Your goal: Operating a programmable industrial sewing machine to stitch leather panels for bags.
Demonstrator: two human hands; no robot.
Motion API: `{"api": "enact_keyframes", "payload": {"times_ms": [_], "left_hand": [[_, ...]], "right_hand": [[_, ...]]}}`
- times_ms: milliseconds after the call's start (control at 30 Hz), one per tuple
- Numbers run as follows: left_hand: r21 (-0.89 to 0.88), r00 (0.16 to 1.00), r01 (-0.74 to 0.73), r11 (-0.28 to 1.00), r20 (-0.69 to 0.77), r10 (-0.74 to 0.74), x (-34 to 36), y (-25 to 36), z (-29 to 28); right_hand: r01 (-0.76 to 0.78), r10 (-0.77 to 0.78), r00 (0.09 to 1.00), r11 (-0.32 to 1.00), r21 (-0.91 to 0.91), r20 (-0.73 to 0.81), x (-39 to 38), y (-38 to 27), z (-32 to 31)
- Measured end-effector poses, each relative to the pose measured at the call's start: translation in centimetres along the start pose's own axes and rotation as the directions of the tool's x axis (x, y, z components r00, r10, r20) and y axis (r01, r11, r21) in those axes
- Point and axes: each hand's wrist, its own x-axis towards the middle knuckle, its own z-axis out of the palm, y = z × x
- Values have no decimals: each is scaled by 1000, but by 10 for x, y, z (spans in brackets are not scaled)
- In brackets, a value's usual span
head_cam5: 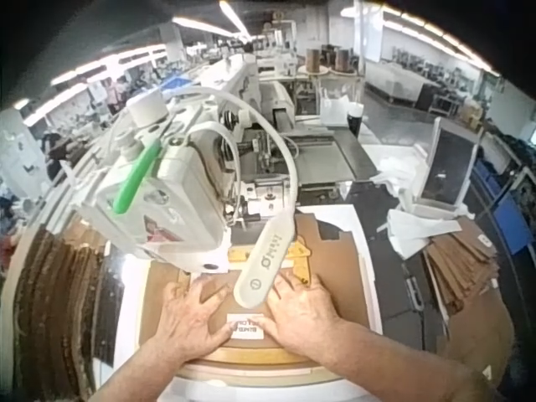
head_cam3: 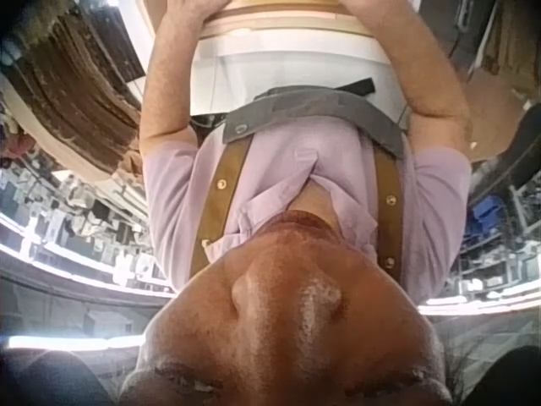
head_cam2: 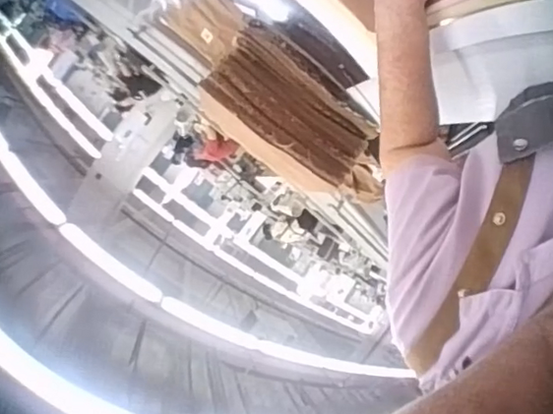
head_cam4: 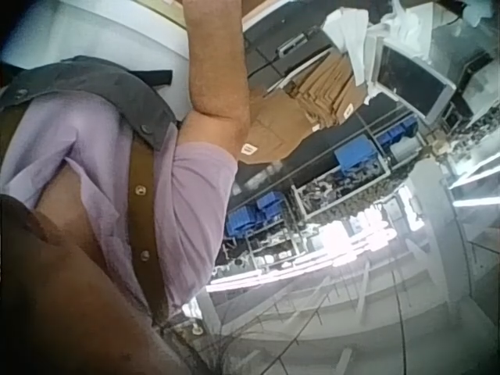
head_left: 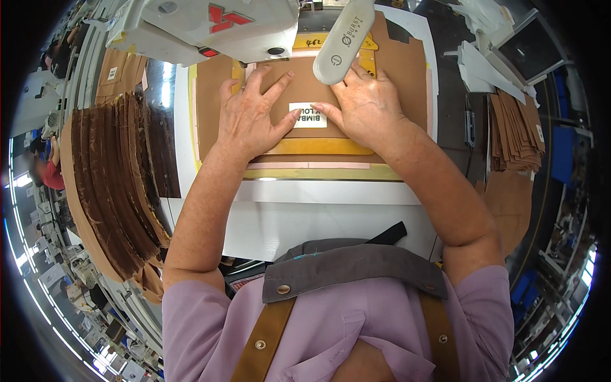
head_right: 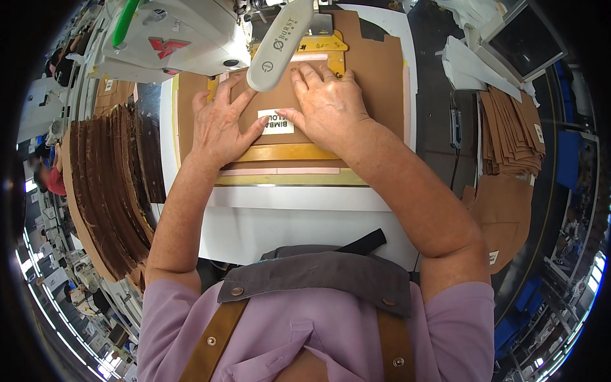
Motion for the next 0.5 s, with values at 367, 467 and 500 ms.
{"api": "enact_keyframes", "payload": {"times_ms": [367,467,500], "left_hand": [[32,999,41,999,19,-42,-11,-31,-2],[86,1000,26,996,-9,-26,-15,-40,-2],[91,1000,26,996,5,-27,-16,-43,-3]], "right_hand": [[76,-81,987,996,-42,-136,10,-18,9],[77,-88,977,995,-67,-193,14,-23,11],[76,-88,977,995,-67,-194,15,-24,11]]}}
